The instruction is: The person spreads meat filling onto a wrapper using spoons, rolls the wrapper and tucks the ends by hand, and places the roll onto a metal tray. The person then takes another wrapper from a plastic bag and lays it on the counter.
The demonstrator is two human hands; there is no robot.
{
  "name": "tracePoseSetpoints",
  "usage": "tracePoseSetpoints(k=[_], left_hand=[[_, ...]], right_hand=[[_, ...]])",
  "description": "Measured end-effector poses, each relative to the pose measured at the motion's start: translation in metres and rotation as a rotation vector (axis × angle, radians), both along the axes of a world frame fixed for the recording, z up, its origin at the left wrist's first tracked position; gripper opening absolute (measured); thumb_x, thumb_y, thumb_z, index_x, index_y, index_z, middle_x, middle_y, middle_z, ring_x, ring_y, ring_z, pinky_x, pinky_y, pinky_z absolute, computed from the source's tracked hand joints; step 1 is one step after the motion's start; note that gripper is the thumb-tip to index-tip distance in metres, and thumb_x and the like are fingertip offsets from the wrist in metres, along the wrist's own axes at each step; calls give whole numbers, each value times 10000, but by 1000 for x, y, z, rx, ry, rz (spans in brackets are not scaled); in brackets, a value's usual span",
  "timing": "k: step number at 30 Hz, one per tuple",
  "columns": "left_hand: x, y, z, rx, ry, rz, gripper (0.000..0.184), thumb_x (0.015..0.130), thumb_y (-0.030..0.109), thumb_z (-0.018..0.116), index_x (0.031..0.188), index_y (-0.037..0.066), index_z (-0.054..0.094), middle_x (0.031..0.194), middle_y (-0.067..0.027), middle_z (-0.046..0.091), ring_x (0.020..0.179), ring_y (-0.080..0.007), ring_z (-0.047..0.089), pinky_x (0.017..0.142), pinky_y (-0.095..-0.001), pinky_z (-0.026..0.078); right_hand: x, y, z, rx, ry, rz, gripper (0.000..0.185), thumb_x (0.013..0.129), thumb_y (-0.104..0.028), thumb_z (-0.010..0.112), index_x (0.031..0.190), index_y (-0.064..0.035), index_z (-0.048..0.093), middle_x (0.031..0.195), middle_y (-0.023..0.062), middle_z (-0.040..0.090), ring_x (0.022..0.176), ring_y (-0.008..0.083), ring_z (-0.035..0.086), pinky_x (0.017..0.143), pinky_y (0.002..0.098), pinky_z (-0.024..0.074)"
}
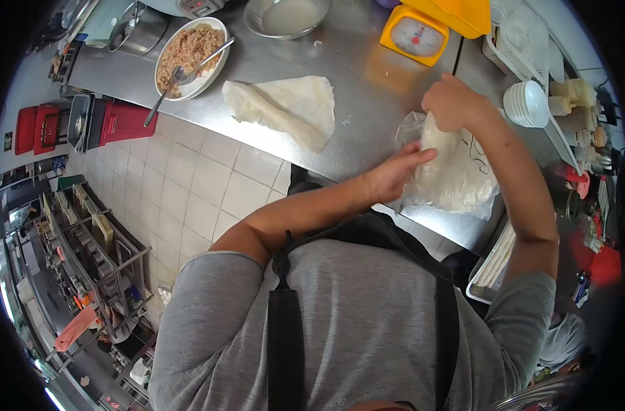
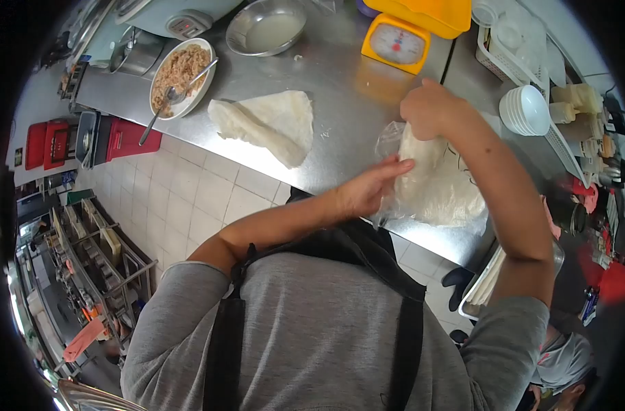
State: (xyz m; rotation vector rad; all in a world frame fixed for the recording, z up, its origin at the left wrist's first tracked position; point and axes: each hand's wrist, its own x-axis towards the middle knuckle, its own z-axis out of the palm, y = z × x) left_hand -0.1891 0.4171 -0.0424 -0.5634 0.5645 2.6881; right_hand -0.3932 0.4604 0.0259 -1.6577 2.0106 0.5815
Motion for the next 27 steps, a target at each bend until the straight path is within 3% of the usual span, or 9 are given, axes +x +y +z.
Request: tracePoseSetpoints(k=[4,7,10,12,14,17,18,22,27], left_hand=[[56,-6,-42,135,1,-163,504,1072,269,617,1518,102,449,1453,-72,591,1326,-207,585,1107,-380,490],[84,-54,-45,-204,-41,-507,448,1074,212,621,1486,77,511,1392,-73,640,1271,-188,617,1100,-343,490],[112,-118,-21,-741,270,-331,315,1016,84,681,1327,43,654,1256,-69,702,1161,-154,655,1034,-316,523],[125,-169,10,-1067,302,-175,234,976,21,709,1210,35,718,1185,-60,728,1102,-145,676,989,-318,546],[129,-220,24,-1378,275,-24,207,938,6,739,1142,46,743,1119,-52,746,1042,-159,699,946,-330,563],[132,-280,33,-1944,214,-125,266,851,65,823,1109,84,760,1033,-71,753,1005,-246,713,920,-384,567],[134,-297,24,-2056,430,-189,389,780,125,873,1147,114,749,1083,-81,734,1076,-310,677,948,-407,540],[135,-296,7,-2254,634,-101,540,720,100,843,1240,144,703,1266,-62,672,1215,-285,599,1058,-417,443],[125,-320,-1,-1936,668,-21,589,743,-50,726,1311,104,694,1238,-120,687,1158,-308,640,986,-396,506]], right_hand=[[19,-32,-42,34,109,-126,178,787,-112,653,873,-100,808,990,108,780,1044,323,698,1014,476,432],[45,-33,-36,-104,230,-243,212,831,-100,626,973,-66,780,1083,128,752,1156,347,639,1059,500,423],[82,-5,-59,-857,334,-230,290,845,-92,661,1125,-40,713,1207,153,680,1223,357,566,1082,525,415],[127,-14,-55,-941,-87,-470,416,811,-87,718,1218,-39,642,1269,165,612,1235,349,539,1087,518,416],[181,-44,-63,-1025,-321,-446,414,784,-88,750,1187,-55,660,1258,173,616,1232,358,537,1078,500,419],[225,-88,-66,-1022,-357,-386,282,838,-107,724,1111,-64,668,1146,147,670,1160,356,584,1028,485,439],[222,-97,-82,-1024,-343,-406,249,862,-121,721,1100,-68,669,1090,140,686,1110,358,610,994,485,459],[213,-124,-52,-1092,-521,-828,142,966,-179,690,1060,-75,664,921,128,721,903,375,677,830,461,528],[218,-132,-20,-1204,-525,-1003,177,996,-210,712,1118,-87,677,915,124,730,814,207,679,745,348,530]])
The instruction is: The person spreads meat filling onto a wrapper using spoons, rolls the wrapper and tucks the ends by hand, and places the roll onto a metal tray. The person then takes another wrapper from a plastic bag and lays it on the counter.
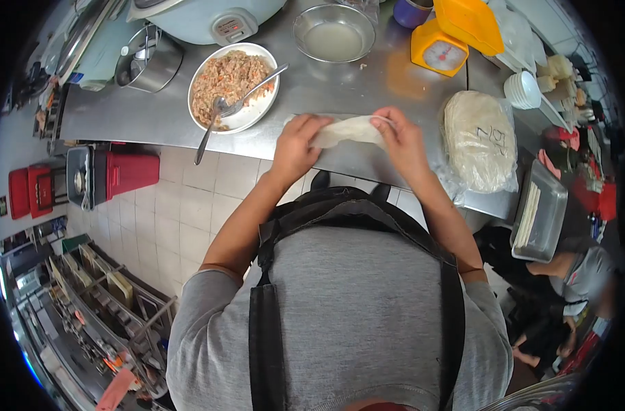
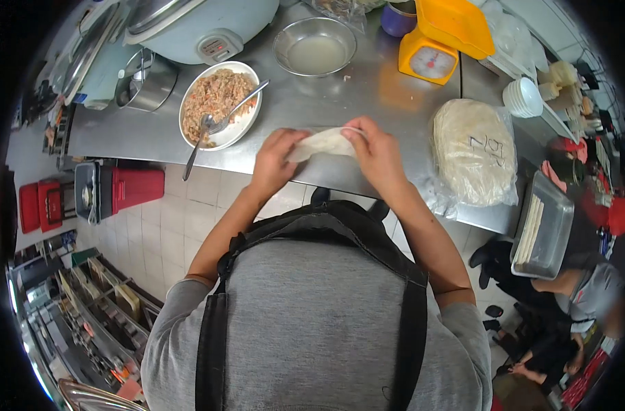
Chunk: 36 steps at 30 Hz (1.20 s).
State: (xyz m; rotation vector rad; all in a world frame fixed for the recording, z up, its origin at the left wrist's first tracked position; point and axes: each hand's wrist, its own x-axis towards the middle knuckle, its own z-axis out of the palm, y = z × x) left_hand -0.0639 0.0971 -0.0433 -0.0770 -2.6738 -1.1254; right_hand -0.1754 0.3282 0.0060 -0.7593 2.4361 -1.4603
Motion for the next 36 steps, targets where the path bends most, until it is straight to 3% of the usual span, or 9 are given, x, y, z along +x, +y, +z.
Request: tracePoseSetpoints(k=[6,10,15,22,25,28,29,33,36], left_hand=[[-20,-55,82,614,-191,-190,438,906,-108,571,1245,88,766,1189,-143,763,1072,-246,734,966,-338,547],[-65,-45,116,359,-107,-332,266,956,-53,614,1163,3,773,1131,-84,779,1073,-177,712,988,-322,541],[-101,-30,136,254,212,-381,248,868,-80,663,1030,56,794,1048,-60,763,1067,-205,692,991,-324,511],[-86,-63,59,-302,118,-372,317,770,-107,650,990,77,785,1063,-69,752,1112,-307,649,1032,-414,489],[-77,-53,33,-262,71,-246,303,823,-72,651,1055,74,778,1172,-92,743,1188,-336,631,1067,-454,472],[-66,-7,5,-64,169,-295,299,897,20,676,1177,83,760,1316,-119,697,1294,-354,594,1137,-493,429],[-63,2,-9,-203,124,-316,420,1003,224,648,1412,131,646,1534,-133,550,1453,-349,470,1225,-529,327],[-54,7,-53,-445,96,-223,627,1060,488,509,1617,220,409,1706,-64,326,1584,-301,268,1281,-547,186],[-47,-10,-50,-529,102,-257,619,1056,478,523,1610,219,424,1698,-39,345,1578,-287,286,1280,-549,189]], right_hand=[[0,30,47,-298,-397,49,264,890,-132,839,1100,-23,721,950,-3,724,859,79,624,775,254,513],[4,51,65,20,-29,-149,229,861,-104,857,1035,-8,745,988,33,715,877,91,626,772,249,498],[48,74,97,146,499,-250,238,780,-65,882,960,1,740,1016,97,699,958,219,650,835,325,503],[108,13,14,111,146,183,355,815,-171,866,1102,-43,701,1197,102,686,1124,328,654,931,404,539],[90,-1,-15,106,230,174,342,871,-204,819,1158,-51,714,1248,124,686,1193,361,630,1021,437,519],[50,-18,-54,289,364,16,431,969,-310,697,1328,-78,637,1445,133,589,1408,382,478,1175,526,371],[38,-25,-74,364,439,-35,474,988,-336,663,1388,-90,601,1509,129,543,1460,380,424,1206,547,323],[31,-23,-99,584,576,-62,629,1027,-397,582,1575,-123,438,1686,94,356,1572,368,273,1257,607,199],[36,-18,-100,612,561,-108,638,1037,-404,560,1597,-134,422,1703,79,334,1581,356,258,1266,598,183]])
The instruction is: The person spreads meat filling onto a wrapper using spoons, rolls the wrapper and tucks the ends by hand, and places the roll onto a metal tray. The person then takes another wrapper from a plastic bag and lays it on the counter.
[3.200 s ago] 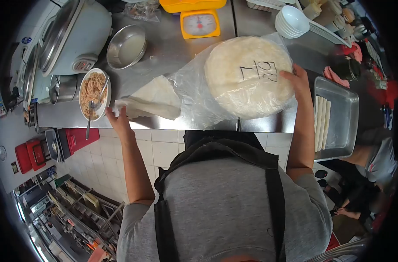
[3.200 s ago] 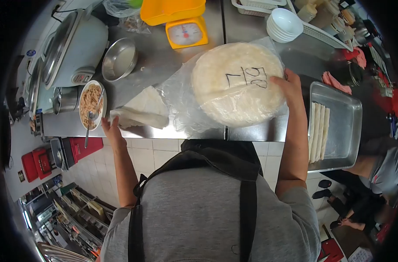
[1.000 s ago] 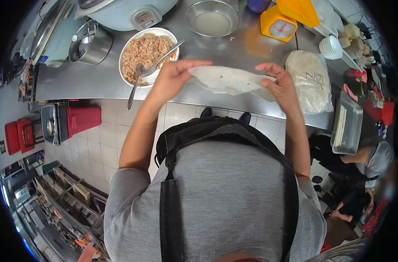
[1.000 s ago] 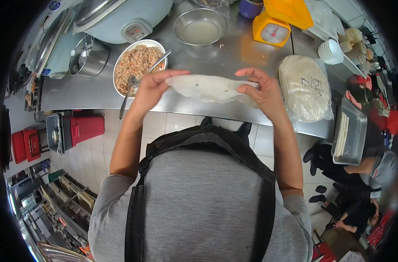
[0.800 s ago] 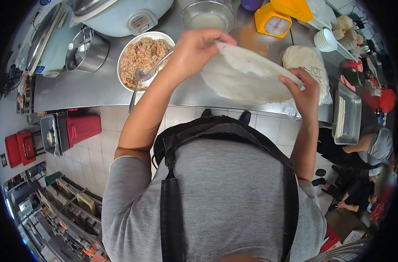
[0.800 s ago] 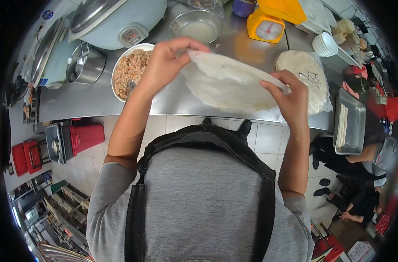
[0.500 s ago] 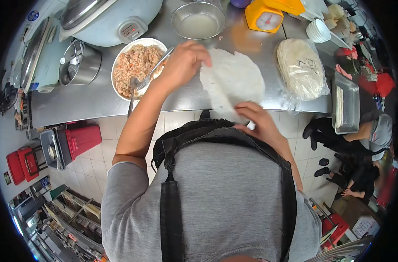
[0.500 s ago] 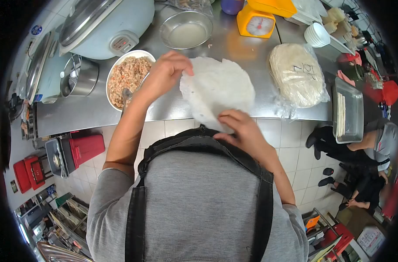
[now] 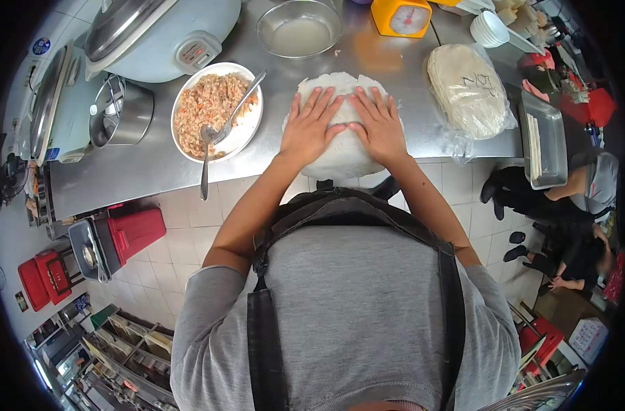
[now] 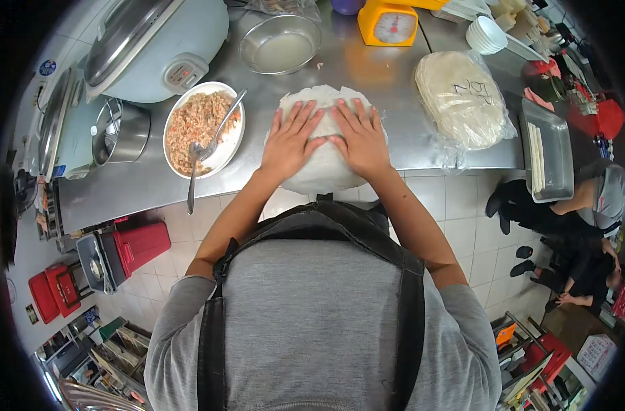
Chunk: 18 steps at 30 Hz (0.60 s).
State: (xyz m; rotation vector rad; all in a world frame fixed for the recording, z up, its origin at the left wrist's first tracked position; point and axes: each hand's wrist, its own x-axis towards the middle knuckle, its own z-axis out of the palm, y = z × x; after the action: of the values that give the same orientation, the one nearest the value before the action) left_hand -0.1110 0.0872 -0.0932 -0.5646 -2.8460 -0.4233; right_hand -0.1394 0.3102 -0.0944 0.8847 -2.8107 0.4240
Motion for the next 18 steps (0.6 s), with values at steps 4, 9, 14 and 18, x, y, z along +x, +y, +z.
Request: tracePoseSetpoints(k=[4,9,14,18], left_hand=[[8,-23,3,61,-10,30,566,1040,415,578,1555,195,495,1658,-42,410,1551,-285,329,1267,-528,229],[-12,-31,-5,573,11,259,408,936,257,748,1326,148,699,1429,-150,596,1353,-359,508,1149,-482,382],[-50,-27,5,278,-24,414,338,851,220,818,1150,91,727,1291,-155,638,1163,-339,595,997,-447,468],[-67,-30,27,701,-502,382,217,860,133,825,1027,51,715,1047,-67,709,968,-209,632,849,-336,492]], right_hand=[[-1,5,-13,-101,66,-173,593,1019,-375,597,1547,-127,487,1629,119,425,1504,374,354,1223,581,248],[-14,21,-4,-218,21,-457,441,918,-297,747,1316,-120,675,1364,121,608,1246,351,522,1052,545,380],[-40,35,1,-305,-151,-426,293,834,-230,840,1069,-93,730,1071,56,690,1057,273,595,921,423,457],[-40,48,26,-732,-640,-384,242,874,-111,812,1089,-70,709,986,9,706,873,123,617,771,270,479]])
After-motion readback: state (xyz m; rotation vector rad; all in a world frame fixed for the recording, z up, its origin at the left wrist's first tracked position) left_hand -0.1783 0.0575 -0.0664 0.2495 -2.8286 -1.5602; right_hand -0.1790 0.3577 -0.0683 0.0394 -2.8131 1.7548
